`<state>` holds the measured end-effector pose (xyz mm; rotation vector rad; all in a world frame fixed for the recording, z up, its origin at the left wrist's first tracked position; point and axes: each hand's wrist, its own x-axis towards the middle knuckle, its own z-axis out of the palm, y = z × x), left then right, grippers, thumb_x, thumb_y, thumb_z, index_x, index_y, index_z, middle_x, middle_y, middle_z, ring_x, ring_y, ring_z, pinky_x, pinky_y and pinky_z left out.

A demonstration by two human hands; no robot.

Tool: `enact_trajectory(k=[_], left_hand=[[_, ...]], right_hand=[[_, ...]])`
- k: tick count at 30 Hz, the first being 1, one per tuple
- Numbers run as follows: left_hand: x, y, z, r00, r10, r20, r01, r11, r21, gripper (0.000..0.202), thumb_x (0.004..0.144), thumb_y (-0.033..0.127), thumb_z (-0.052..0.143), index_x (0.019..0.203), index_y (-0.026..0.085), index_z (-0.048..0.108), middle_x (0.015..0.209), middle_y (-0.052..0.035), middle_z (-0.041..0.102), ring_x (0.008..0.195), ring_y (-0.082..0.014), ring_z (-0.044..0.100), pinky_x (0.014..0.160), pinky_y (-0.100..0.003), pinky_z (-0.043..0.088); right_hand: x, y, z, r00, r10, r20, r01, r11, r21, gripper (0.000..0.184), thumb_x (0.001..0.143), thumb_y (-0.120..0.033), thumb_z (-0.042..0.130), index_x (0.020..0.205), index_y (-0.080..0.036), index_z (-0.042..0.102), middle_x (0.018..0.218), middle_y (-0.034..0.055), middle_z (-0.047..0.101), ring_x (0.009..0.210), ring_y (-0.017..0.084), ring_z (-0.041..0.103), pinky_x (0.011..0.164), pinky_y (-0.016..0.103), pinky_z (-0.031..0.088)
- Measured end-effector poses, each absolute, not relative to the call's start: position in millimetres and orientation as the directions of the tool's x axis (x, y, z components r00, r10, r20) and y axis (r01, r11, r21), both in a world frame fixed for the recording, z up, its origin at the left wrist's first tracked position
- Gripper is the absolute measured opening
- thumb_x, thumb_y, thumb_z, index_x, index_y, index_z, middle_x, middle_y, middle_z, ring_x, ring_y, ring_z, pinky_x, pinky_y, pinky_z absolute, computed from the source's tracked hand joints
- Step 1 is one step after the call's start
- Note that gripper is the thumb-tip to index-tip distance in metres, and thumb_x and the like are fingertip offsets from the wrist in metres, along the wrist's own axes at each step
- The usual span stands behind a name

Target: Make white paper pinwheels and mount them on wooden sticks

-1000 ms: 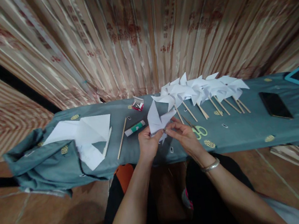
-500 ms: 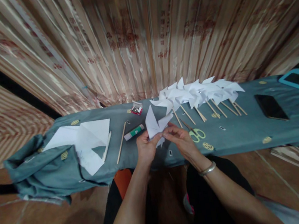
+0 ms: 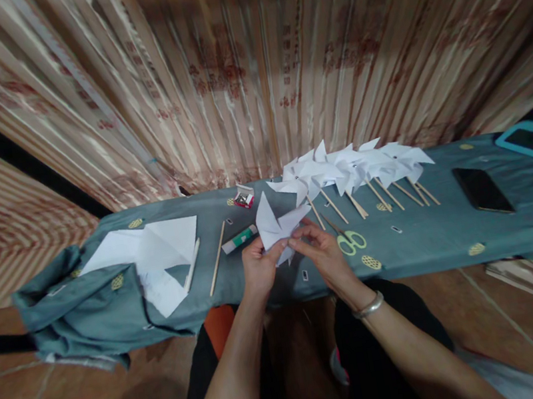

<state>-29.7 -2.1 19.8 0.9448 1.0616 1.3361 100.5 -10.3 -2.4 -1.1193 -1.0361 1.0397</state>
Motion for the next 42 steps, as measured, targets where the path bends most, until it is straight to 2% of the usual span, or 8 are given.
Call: enact_trajectory(k=[5,8,11,15,19,27,34,42], left_hand=[[-30,-2,18,-0.043,0.997,-0.065,-0.293,0.049,0.955,0.024,0.056,0.027,0.081,0.075,0.014,0.075,0.073,-0.0024,0.073,0.063,-0.0144,0.060,0.066,-0.028,0.047],[-30,-2,17,-0.041,0.997,-0.067,-0.311,0.051,0.949,0.024,0.056,0.027,0.082,0.076,0.014,0.076,0.074,-0.0024,0.074,0.064,-0.0144,0.061,0.068,-0.029,0.048],[-30,-2,18,-0.043,0.997,-0.070,-0.323,0.052,0.945,0.023,0.055,0.026,0.082,0.075,0.014,0.075,0.074,-0.0024,0.074,0.064,-0.0142,0.061,0.069,-0.029,0.048],[-29,-3,20,-0.041,0.996,-0.084,-0.342,0.065,0.937,0.024,0.054,0.026,0.083,0.074,0.014,0.075,0.073,-0.0024,0.074,0.063,-0.0141,0.061,0.068,-0.028,0.048],[-28,-4,19,-0.018,0.995,-0.094,-0.367,0.081,0.927,0.026,0.053,0.026,0.084,0.074,0.014,0.076,0.073,-0.0023,0.074,0.063,-0.0133,0.061,0.068,-0.028,0.048],[-27,-3,16,-0.005,0.989,-0.151,-0.403,0.136,0.905,0.028,0.051,0.027,0.086,0.073,0.014,0.075,0.070,-0.0015,0.072,0.059,-0.0113,0.058,0.062,-0.025,0.047],[-27,-4,15,-0.003,0.985,-0.171,-0.374,0.158,0.914,0.033,0.048,0.030,0.088,0.072,0.014,0.075,0.068,-0.0024,0.072,0.059,-0.0126,0.059,0.063,-0.027,0.048],[-26,-3,14,0.010,0.986,-0.167,-0.388,0.157,0.908,0.035,0.047,0.031,0.089,0.074,0.013,0.076,0.066,-0.0032,0.072,0.059,-0.0144,0.062,0.062,-0.028,0.050]], right_hand=[[101,-8,-10,0.300,0.949,0.097,-0.066,0.123,-0.990,0.036,0.059,-0.040,0.083,0.083,-0.021,0.065,0.141,0.0080,0.048,0.125,0.028,0.048,0.109,0.044,0.032],[100,-6,-10,0.310,0.945,0.102,-0.099,0.138,-0.985,0.048,0.059,-0.038,0.083,0.100,-0.022,0.064,0.133,0.0091,0.056,0.123,0.028,0.051,0.107,0.045,0.036],[99,-6,-4,0.237,0.965,0.113,-0.188,0.159,-0.969,0.058,0.062,-0.034,0.082,0.114,-0.022,0.060,0.123,0.0076,0.064,0.117,0.026,0.056,0.103,0.043,0.041],[99,-8,5,0.162,0.984,0.080,-0.296,0.126,-0.947,0.047,0.060,-0.028,0.083,0.103,-0.023,0.064,0.109,0.0039,0.071,0.103,0.023,0.064,0.097,0.039,0.047],[101,-11,9,0.116,0.993,0.025,-0.328,0.062,-0.942,0.036,0.060,-0.028,0.083,0.093,-0.022,0.069,0.093,0.0012,0.074,0.088,0.020,0.066,0.085,0.035,0.051],[104,-13,10,0.083,0.987,-0.139,-0.389,-0.097,-0.916,0.034,0.054,-0.033,0.086,0.083,-0.020,0.073,0.079,-0.0004,0.075,0.067,0.017,0.065,0.069,0.031,0.051],[106,-12,10,0.058,0.984,-0.170,-0.414,-0.131,-0.901,0.033,0.051,-0.032,0.088,0.080,-0.021,0.075,0.078,-0.0010,0.076,0.066,0.016,0.065,0.070,0.031,0.051],[108,-12,5,0.058,0.990,-0.130,-0.383,-0.099,-0.918,0.031,0.053,-0.033,0.087,0.080,-0.022,0.076,0.078,-0.0012,0.076,0.066,0.017,0.066,0.070,0.032,0.053]])
